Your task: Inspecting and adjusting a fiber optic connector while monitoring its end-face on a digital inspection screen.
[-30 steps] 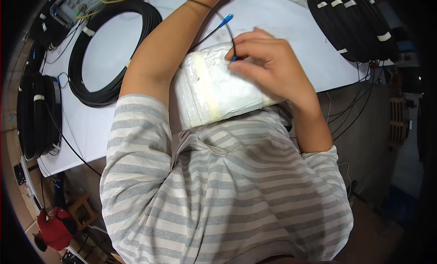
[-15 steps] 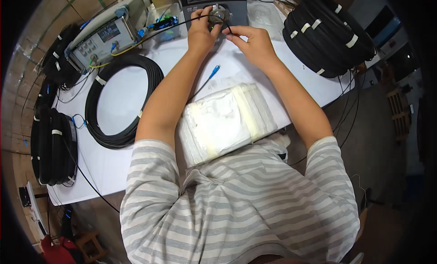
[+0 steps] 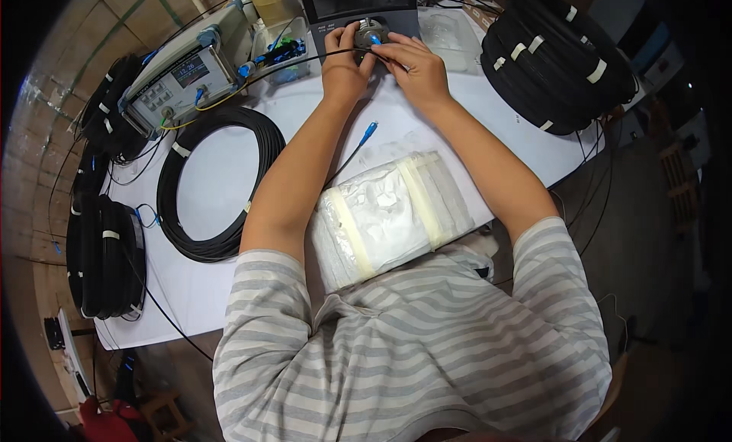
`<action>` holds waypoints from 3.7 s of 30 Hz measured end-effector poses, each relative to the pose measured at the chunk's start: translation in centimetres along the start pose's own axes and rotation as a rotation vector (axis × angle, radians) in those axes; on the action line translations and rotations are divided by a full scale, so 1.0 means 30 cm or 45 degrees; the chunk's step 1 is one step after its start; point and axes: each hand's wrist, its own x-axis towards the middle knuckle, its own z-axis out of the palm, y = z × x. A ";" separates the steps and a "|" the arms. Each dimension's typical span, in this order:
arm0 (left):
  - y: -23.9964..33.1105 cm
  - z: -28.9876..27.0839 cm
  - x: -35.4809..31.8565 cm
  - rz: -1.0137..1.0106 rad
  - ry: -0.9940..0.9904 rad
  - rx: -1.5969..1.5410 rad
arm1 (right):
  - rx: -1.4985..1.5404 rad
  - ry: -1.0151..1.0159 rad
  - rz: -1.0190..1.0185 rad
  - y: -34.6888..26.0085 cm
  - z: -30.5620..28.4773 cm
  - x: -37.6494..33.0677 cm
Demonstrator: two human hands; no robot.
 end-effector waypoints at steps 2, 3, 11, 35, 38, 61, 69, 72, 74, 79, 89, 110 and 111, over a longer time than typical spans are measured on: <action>-0.004 -0.004 -0.003 0.000 0.002 0.011 | -0.010 -0.026 -0.004 -0.014 -0.006 -0.002; -0.006 -0.006 -0.004 0.002 0.003 0.020 | -0.024 -0.051 -0.008 -0.020 -0.008 -0.001; -0.002 -0.004 -0.006 0.022 0.033 0.041 | -0.064 -0.012 -0.010 -0.021 -0.005 0.014; 0.029 -0.005 -0.003 0.034 0.008 0.100 | 0.067 0.054 0.236 -0.035 0.003 -0.009; -0.002 -0.002 0.005 0.230 0.099 0.152 | 0.208 -0.072 0.394 -0.042 0.015 -0.019; 0.022 -0.009 -0.003 0.084 0.015 0.004 | 0.664 -0.039 0.999 0.092 0.076 0.054; 0.023 0.004 0.003 0.077 -0.006 -0.025 | 0.693 0.126 0.874 0.119 0.099 0.046; 0.010 -0.004 0.004 0.122 0.023 0.045 | 0.698 0.120 0.864 0.107 0.104 0.050; 0.016 -0.001 0.008 0.115 0.021 0.047 | 0.737 0.128 0.890 0.113 0.105 0.048; 0.027 -0.008 0.008 0.109 -0.002 0.089 | 0.777 0.127 0.873 0.095 0.114 0.035; 0.013 -0.017 0.042 0.084 0.007 0.121 | 0.720 -0.004 0.727 0.130 0.137 0.004; 0.006 -0.048 0.084 0.374 0.040 0.259 | 0.939 0.061 0.836 0.087 0.135 0.006; 0.003 -0.060 0.086 0.377 0.005 0.278 | 0.940 0.059 0.859 0.074 0.136 0.010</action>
